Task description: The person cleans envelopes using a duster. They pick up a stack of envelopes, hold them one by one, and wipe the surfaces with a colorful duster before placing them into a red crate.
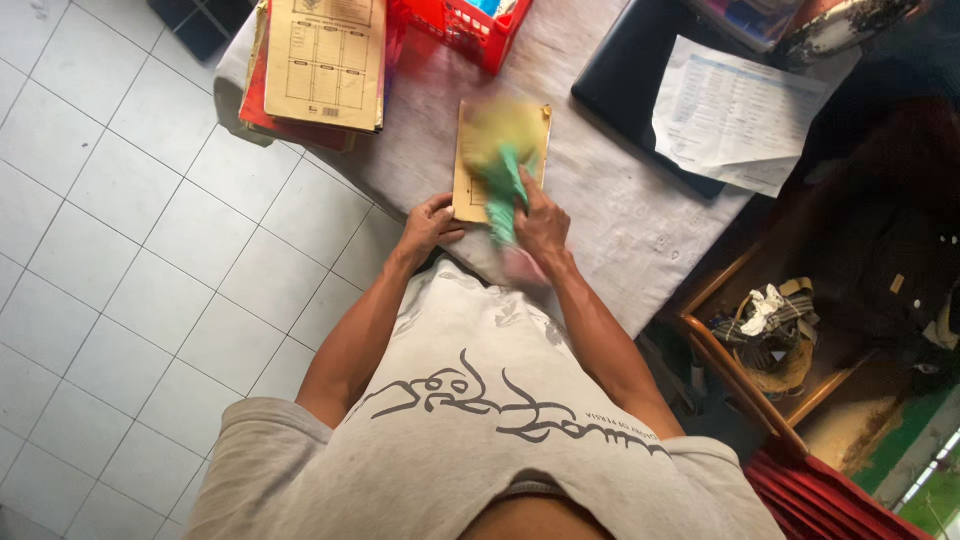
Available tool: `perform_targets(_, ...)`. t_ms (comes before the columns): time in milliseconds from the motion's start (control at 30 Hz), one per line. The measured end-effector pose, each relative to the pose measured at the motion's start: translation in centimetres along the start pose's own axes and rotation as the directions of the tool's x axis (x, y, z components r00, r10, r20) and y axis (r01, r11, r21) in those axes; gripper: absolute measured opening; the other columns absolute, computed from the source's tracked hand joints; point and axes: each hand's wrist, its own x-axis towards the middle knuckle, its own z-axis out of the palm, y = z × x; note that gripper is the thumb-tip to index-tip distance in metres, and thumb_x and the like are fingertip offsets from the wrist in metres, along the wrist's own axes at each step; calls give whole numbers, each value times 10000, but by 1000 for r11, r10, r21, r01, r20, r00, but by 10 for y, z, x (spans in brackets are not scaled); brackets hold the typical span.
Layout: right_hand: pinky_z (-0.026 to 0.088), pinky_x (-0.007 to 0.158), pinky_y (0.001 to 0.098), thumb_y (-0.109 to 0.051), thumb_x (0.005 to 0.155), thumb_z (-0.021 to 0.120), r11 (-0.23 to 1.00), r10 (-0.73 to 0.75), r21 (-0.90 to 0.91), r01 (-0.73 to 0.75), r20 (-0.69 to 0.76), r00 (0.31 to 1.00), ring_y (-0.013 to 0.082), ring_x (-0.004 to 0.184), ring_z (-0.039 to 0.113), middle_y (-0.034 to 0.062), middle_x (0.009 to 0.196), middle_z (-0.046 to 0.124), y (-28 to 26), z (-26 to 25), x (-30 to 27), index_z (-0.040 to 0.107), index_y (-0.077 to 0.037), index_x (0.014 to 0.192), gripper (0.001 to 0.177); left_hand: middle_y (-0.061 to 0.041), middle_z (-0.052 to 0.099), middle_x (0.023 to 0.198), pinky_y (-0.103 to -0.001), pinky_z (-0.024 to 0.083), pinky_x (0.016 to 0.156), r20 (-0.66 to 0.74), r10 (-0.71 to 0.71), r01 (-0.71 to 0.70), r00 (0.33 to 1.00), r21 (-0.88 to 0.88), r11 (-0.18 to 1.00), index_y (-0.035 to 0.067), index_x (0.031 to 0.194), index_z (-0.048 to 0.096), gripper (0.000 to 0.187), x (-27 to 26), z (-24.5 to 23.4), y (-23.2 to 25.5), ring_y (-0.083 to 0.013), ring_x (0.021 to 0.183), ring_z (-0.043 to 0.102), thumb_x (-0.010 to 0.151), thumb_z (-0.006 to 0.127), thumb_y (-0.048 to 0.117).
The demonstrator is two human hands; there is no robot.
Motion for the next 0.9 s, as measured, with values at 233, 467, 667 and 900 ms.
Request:
perform_targets(233,583,727,464,-186,962,657,943,-327,68,326,4,945,357,837,729,178,1064,749,-8,13,-8,532,-249,1485,542,-157,690,1236,-372,655,857,-37,138,-132,990,125,983,-63,1345,601,411,16,-3,-12,-234,1010,729,946,584,34)
perform_targets(467,600,654,407,-169,956,612,995,66,-74,-72,-80,995,287,756,722,139,1034,755,35,1,9,478,-234,1531,595,-169,724,1102,-360,620,838,-12,68,-66,998,117,991,-27,1431,533,485,-12,-2,0,-219,943,734,957,580,64)
perform_targets(667,606,696,422,-269,1028,579,991,110,63,-116,95,989,312,738,733,142,945,753,3,-7,-22,443,-233,1553,543,-60,686,1173,-338,641,850,-55,16,-4,998,217,976,3,1403,508,464,-8,-5,-2,-174,996,727,959,612,90)
perform_targets(900,575,748,498,-163,870,661,988,-126,-75,136,125,984,382,829,719,189,1065,737,-3,15,-8,485,-252,1499,659,-222,659,1151,-390,622,853,-41,187,-149,982,449,881,-68,1340,640,340,22,-12,-26,-240,951,705,1013,651,24)
